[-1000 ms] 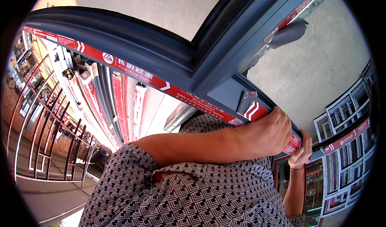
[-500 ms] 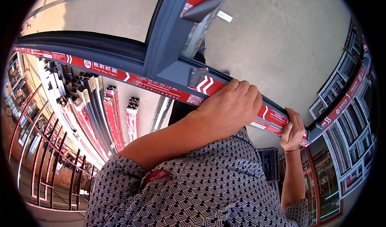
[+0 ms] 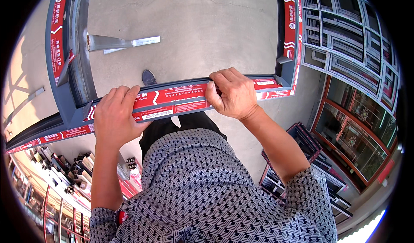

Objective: The person assembles a window frame by hand, fitting metal bars into a larger frame structure. They repeatedly adjust and align the components to ensure a proper fit.

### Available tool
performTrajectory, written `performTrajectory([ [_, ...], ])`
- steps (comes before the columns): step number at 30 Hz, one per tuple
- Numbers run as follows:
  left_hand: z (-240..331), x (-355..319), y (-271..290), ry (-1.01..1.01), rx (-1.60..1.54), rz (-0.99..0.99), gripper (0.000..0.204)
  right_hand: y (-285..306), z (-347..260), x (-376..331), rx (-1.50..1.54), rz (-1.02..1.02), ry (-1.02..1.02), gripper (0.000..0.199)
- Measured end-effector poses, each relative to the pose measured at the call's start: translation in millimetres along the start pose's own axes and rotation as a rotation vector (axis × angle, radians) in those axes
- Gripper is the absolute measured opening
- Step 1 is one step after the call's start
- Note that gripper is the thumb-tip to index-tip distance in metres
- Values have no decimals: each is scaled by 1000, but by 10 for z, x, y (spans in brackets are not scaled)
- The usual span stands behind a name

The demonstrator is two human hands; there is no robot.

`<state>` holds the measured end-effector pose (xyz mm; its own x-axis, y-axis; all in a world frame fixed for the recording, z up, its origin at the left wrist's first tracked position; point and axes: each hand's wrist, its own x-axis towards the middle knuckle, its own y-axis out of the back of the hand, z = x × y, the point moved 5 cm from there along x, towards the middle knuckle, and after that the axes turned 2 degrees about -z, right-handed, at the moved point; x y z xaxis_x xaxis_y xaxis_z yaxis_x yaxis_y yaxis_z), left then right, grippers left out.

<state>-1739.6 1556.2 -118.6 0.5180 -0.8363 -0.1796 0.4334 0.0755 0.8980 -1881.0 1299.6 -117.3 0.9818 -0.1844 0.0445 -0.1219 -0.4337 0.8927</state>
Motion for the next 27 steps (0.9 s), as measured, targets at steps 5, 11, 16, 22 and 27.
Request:
performTrajectory([
  [5, 28, -20, 0, 0, 64, 59, 77, -63, 13, -37, -54, -40, 2, 27],
  [11, 84, -15, 34, 8, 119, 83, 66, -92, 30, -79, 0, 31, 36, 39],
  [16, 139, 15, 72, 31, 162, 76, 62, -58, 75, -317, 18, 113, 138, 37],
  [22, 128, 5, 72, 58, 219, 35, 52, 256, 327, -1036, 147, 335, 157, 51],
  [27, 173, 34, 54, 67, 239, -13, 49, 423, 647, -1738, 213, 292, 91, 46],
])
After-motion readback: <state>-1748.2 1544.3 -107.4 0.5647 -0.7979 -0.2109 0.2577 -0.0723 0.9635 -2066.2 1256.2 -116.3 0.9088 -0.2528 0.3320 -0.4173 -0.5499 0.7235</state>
